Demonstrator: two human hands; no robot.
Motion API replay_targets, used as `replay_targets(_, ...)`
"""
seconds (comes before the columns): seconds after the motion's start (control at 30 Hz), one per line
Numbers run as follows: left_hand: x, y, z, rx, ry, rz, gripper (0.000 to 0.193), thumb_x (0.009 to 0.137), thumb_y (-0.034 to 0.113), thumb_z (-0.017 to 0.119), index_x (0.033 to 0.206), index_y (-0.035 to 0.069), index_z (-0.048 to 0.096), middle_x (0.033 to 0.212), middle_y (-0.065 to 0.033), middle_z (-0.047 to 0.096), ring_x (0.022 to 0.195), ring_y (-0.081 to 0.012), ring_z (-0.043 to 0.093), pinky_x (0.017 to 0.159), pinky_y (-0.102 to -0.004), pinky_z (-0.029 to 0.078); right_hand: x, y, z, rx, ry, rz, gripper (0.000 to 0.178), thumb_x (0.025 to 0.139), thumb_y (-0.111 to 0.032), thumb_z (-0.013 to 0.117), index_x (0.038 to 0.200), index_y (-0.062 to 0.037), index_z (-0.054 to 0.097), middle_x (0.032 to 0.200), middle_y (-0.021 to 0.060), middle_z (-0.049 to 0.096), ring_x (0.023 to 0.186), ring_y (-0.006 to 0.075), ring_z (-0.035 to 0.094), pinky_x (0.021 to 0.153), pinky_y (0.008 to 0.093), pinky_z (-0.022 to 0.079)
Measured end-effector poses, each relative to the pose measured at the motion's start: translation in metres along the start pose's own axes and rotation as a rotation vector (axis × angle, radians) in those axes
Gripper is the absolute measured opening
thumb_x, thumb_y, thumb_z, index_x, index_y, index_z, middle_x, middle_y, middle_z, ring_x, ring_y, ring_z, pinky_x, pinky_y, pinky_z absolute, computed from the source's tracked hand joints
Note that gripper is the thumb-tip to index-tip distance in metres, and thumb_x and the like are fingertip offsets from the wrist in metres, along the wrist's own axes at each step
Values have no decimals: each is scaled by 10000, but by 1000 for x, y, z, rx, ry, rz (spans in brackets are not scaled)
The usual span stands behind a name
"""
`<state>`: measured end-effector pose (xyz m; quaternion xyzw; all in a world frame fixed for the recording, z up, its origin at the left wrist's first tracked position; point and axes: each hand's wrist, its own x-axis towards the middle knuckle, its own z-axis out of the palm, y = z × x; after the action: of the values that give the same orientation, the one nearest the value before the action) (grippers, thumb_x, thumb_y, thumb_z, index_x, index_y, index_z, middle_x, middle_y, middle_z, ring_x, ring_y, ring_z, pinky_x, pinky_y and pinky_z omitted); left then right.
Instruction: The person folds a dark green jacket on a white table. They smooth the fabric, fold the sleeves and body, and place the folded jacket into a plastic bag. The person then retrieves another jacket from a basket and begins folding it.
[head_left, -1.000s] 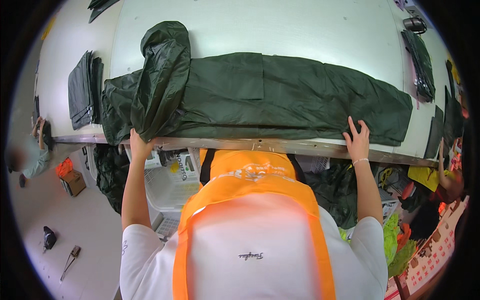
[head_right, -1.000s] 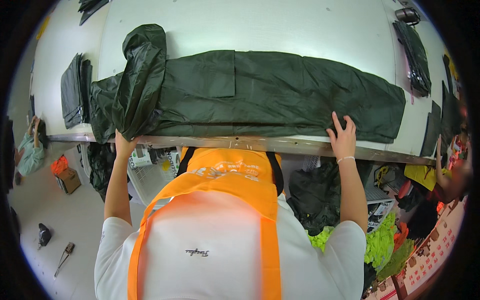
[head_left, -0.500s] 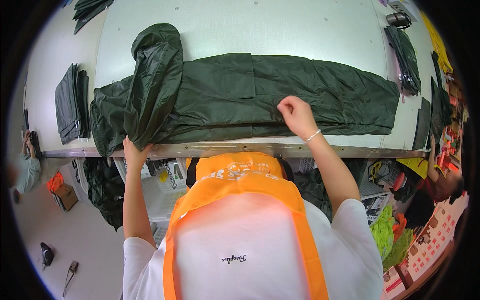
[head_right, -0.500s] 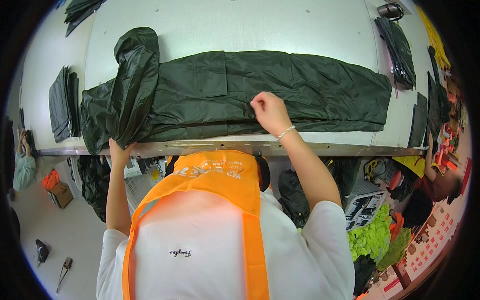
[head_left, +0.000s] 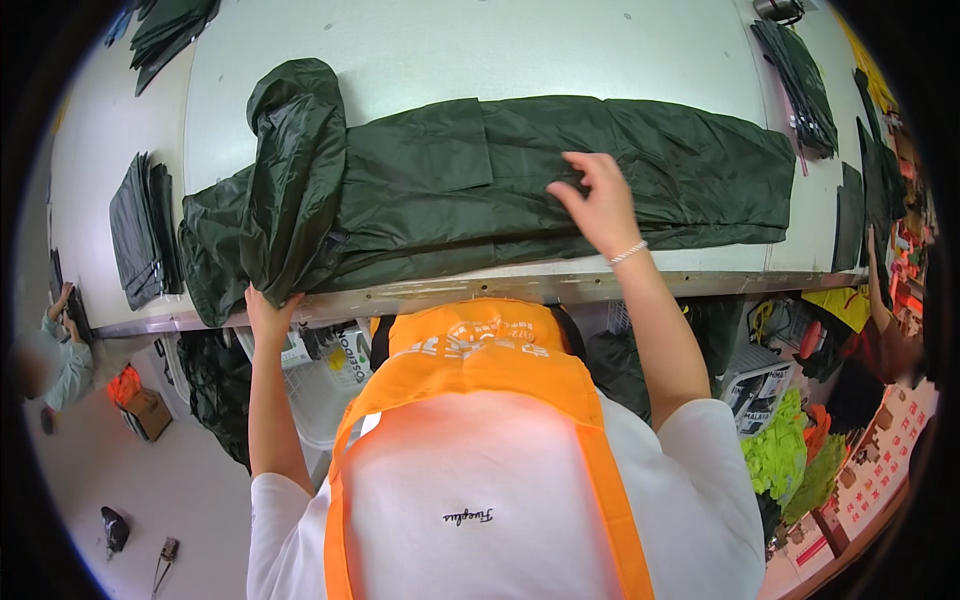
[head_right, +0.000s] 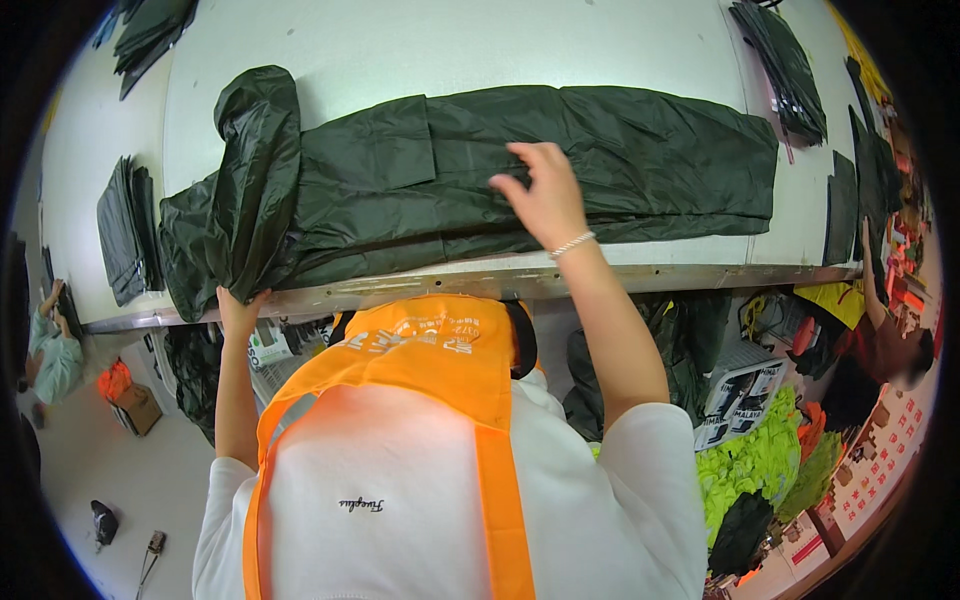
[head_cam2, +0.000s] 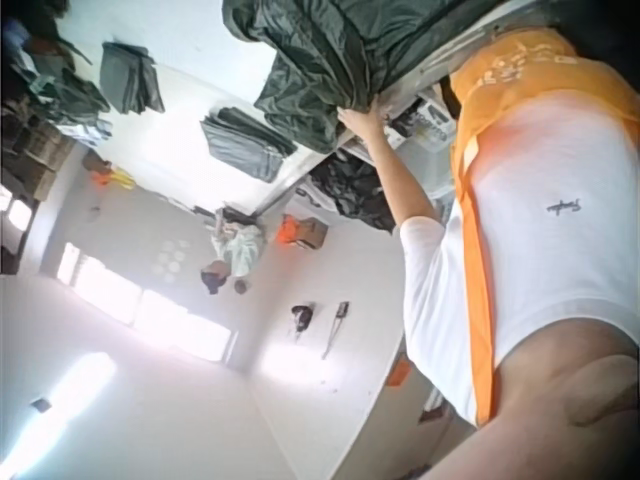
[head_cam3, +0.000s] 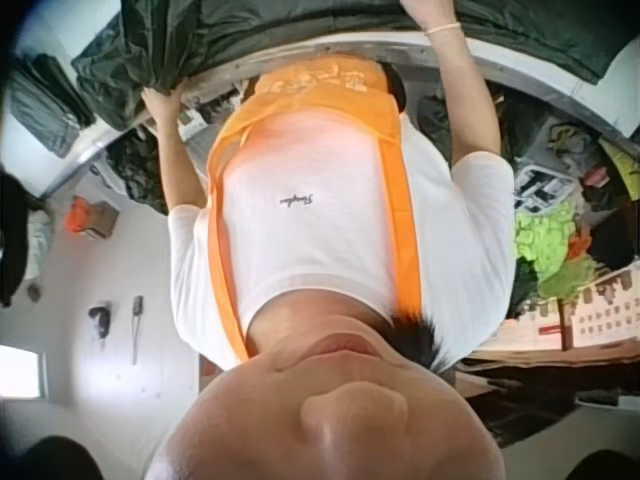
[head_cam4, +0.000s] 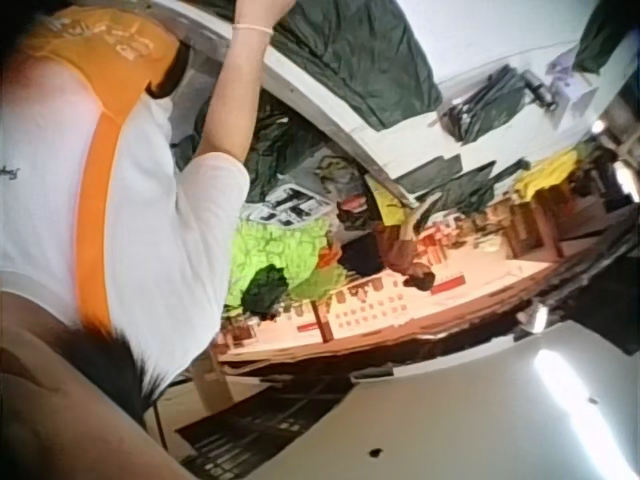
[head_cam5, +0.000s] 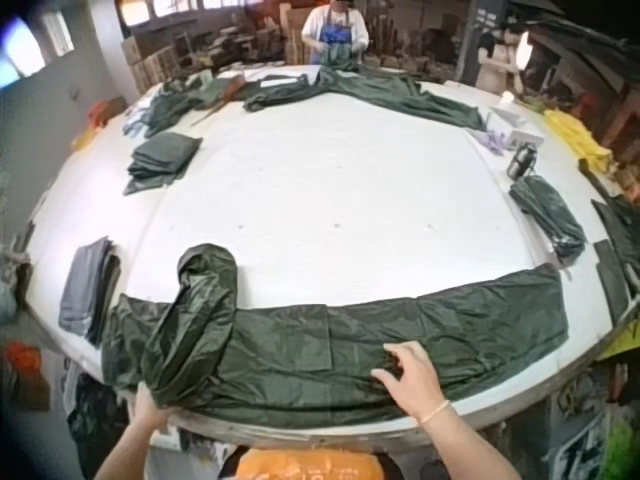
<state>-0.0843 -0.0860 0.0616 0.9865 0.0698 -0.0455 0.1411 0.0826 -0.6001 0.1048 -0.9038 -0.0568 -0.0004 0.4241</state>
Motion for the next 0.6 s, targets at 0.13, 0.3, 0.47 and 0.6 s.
replay_targets(0.13,-1,2,0,5,-3,-23,529,615,182,791,1108,93,620,1205,-166,533,1056,-411,465,905,-469,405,6,-5,26,-195,-98,-140,163,787,-111,685,914,-57,597,920,89,542,847,302,558,715,380,481)
replay_targets(0.3,-7,-6,6,0,38,-34,552,619,182,794,1121,65,598,1186,-166,533,1049,-407,470,895,-472,411,5,16,0,-229,28,-67,45,834,-51,590,839,-47,545,907,116,539,815,332,560,695,394,470)
replay_targets(0.47,-7,-5,5,-40,53,-59,575,614,190,801,1130,55,586,1165,-176,533,1045,-398,473,888,-470,414,0,13,-2,-121,-88,26,83,844,-88,612,861,-40,546,927,116,556,806,313,573,677,390,470)
replay_targets(0.6,-3,-4,0,-49,5,-51,593,614,204,808,1135,39,579,1195,-190,524,1070,-406,466,908,-469,404,0,-5,-1,-201,-87,80,130,837,-150,650,894,-61,575,885,99,571,772,294,590,660,372,477)
